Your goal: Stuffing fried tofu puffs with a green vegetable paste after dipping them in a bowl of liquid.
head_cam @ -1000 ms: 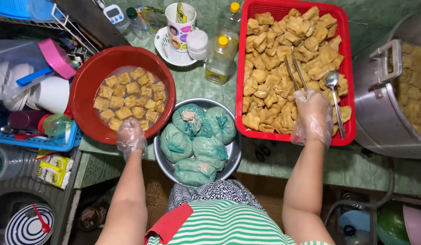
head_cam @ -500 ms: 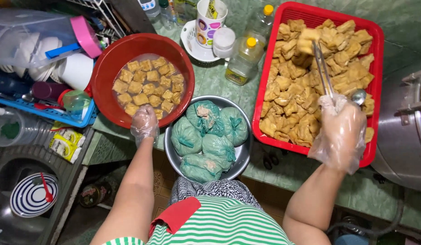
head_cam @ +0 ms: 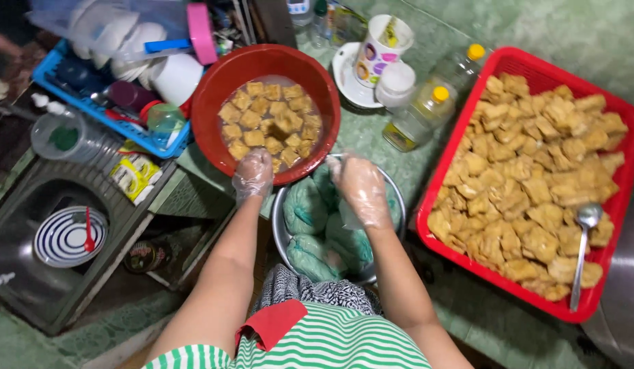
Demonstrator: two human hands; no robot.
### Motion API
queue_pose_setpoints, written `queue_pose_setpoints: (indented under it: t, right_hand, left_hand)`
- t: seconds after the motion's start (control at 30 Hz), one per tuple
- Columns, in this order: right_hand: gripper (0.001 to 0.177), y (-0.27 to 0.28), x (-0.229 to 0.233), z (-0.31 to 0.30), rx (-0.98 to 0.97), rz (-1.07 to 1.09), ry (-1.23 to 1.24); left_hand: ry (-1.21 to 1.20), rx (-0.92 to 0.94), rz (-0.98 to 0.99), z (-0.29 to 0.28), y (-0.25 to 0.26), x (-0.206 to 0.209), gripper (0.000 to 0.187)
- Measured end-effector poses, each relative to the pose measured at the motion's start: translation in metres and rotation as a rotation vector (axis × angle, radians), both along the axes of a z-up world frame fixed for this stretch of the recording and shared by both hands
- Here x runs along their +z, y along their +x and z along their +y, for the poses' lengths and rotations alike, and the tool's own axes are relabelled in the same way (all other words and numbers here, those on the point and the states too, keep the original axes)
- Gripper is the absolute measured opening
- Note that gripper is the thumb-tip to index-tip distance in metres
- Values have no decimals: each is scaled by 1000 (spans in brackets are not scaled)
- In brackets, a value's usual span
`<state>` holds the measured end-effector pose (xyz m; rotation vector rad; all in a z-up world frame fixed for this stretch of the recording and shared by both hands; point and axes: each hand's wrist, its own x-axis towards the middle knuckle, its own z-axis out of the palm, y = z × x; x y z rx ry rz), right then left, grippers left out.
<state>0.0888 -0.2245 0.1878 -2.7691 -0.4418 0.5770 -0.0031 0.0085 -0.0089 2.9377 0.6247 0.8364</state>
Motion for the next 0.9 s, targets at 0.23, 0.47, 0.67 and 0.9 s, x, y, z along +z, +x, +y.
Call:
queue_pose_setpoints:
  t: [0.23, 0.47, 0.67, 0.9]
  right_hand:
    - [54, 46, -29, -37, -249, 49, 38]
    - [48, 71, -136, -21, -206, 97, -20]
    - [38, 91, -144, 9, -143, 101, 40]
    - [32, 106, -173, 20, -153, 99, 43]
  left_hand:
    - [-402, 170, -22, -22, -1, 35, 42]
    - [-366, 215, -14, -19, 3, 28, 41]
    - [-252, 146, -61, -21, -1, 36, 37]
    - [-268, 167, -45, -26, -1, 47, 40]
